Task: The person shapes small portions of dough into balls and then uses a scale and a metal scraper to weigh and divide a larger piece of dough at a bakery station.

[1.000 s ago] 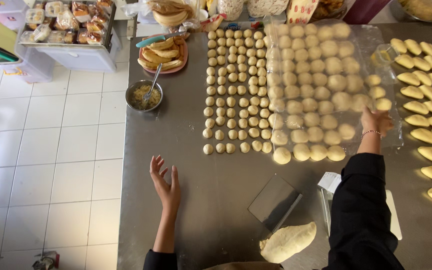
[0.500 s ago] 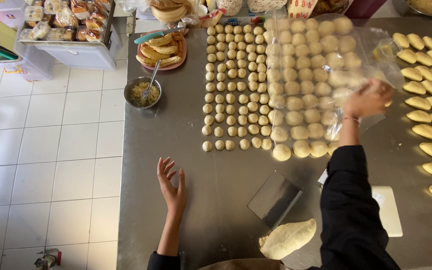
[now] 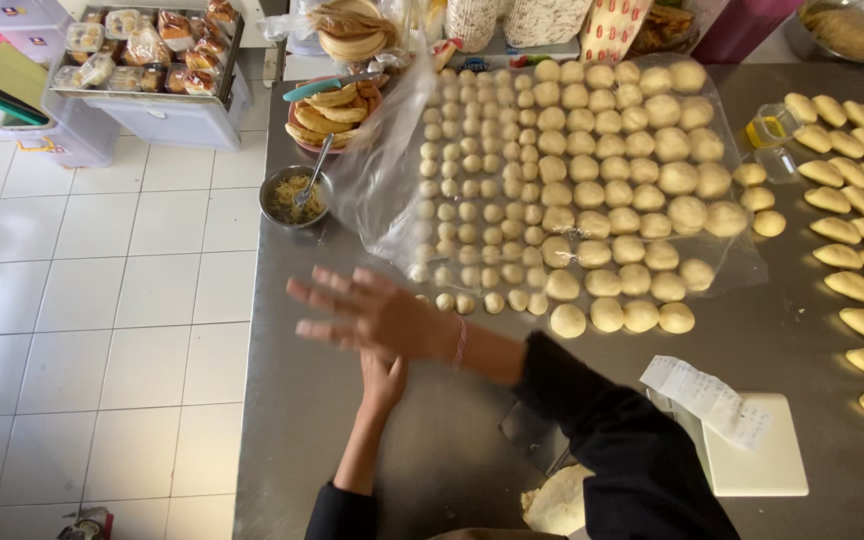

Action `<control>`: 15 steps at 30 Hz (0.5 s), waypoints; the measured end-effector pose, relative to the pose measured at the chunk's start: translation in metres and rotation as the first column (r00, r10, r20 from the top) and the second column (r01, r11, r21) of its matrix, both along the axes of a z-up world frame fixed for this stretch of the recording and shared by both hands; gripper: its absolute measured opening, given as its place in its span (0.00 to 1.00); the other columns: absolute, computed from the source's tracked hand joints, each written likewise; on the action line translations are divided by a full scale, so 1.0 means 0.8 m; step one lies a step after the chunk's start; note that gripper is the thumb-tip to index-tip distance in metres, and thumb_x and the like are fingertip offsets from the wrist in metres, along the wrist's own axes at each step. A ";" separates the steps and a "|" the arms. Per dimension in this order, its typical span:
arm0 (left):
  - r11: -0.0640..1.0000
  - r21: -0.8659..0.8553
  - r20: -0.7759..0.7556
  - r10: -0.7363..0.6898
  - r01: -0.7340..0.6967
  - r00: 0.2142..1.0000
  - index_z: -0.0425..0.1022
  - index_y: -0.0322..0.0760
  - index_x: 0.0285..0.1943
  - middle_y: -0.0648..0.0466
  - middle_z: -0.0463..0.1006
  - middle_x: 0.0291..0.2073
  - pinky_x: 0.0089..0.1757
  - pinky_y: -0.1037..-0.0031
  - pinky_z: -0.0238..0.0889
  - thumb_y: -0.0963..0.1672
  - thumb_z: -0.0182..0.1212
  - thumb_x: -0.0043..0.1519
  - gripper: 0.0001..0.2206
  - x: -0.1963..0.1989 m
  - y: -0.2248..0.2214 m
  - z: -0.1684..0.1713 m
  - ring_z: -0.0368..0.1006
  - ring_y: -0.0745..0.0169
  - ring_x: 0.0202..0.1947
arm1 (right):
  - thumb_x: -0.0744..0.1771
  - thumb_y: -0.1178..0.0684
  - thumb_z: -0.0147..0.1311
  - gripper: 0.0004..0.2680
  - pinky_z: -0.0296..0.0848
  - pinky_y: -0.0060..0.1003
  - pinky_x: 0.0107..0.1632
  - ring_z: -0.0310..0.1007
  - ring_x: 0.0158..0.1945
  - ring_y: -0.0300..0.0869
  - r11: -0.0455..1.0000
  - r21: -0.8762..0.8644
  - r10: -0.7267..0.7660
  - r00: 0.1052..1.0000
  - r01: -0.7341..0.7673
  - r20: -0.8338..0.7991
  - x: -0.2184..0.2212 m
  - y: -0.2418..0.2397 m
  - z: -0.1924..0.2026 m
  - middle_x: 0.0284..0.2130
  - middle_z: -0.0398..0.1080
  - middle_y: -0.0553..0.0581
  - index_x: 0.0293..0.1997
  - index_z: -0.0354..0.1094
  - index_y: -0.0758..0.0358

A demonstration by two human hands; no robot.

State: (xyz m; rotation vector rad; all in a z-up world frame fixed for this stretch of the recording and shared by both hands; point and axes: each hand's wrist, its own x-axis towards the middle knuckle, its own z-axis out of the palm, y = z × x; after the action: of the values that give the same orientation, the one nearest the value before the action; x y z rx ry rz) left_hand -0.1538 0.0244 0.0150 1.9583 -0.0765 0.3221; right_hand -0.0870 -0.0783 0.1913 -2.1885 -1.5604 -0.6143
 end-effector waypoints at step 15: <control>0.959 0.226 0.479 0.041 -0.169 0.877 0.38 0.34 0.81 0.37 0.38 0.78 0.72 0.42 0.40 0.46 0.65 0.66 0.41 -0.015 -0.079 0.036 0.38 0.38 0.79 | 0.69 0.47 0.55 0.17 0.76 0.39 0.54 0.76 0.51 0.45 -0.086 -0.383 -0.764 -0.308 0.920 -0.568 -0.469 -0.369 -0.104 0.58 0.72 0.59 0.64 0.65 0.63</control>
State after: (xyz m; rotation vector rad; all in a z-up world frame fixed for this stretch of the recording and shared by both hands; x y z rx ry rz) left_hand -0.1661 -0.0386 0.0440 2.1081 -0.3440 0.9007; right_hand -0.4625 -0.3739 0.1077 -2.5009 0.9286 -0.1480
